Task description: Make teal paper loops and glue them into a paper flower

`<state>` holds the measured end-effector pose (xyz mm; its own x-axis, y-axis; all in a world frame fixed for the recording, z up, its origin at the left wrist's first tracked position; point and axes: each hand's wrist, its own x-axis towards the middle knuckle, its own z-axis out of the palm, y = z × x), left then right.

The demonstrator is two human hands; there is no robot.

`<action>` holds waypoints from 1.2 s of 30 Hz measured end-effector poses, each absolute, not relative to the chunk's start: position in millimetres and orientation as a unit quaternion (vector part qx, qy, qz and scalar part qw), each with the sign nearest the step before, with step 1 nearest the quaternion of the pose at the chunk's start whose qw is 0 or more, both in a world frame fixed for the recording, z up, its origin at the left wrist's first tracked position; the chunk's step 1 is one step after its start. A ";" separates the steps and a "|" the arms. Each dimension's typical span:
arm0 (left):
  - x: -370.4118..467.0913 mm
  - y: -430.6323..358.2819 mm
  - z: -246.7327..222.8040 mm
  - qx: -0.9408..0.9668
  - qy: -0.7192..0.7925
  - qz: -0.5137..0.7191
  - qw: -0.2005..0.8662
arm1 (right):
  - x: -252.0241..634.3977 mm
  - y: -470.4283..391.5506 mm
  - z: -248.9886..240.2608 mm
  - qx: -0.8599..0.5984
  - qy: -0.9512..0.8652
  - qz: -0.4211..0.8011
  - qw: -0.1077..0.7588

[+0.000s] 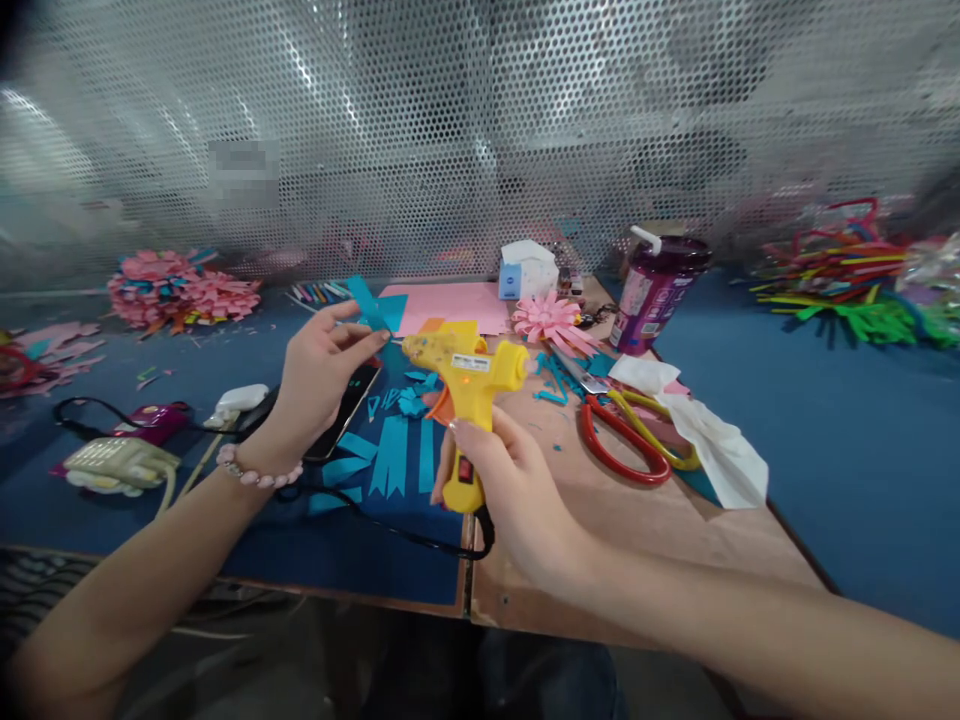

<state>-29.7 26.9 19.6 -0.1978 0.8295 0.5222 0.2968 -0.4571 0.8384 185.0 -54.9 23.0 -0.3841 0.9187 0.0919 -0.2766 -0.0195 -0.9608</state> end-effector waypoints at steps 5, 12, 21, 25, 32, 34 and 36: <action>-30.8 25.1 14.3 0.637 0.513 0.544 0.189 | 187.2 -48.4 11.1 -0.339 -0.552 0.647 0.403; -35.3 24.3 17.9 0.661 0.530 0.511 0.144 | 186.8 -53.8 2.0 -0.368 -0.556 0.645 0.373; -31.6 16.2 23.0 0.680 0.520 0.502 0.123 | 186.4 -48.3 3.4 -0.415 -0.526 0.638 0.379; -31.4 16.7 22.0 0.685 0.518 0.497 0.125 | 186.0 -48.7 3.2 -0.414 -0.527 0.647 0.363; -30.0 15.5 22.4 0.683 0.522 0.495 0.127 | 185.6 -48.9 2.1 -0.419 -0.528 0.646 0.358; -29.4 14.5 23.1 0.681 0.528 0.490 0.127 | 185.5 -48.4 2.3 -0.425 -0.532 0.640 0.357; -29.1 13.7 23.7 0.681 0.532 0.487 0.126 | 185.6 -48.2 2.4 -0.429 -0.537 0.634 0.353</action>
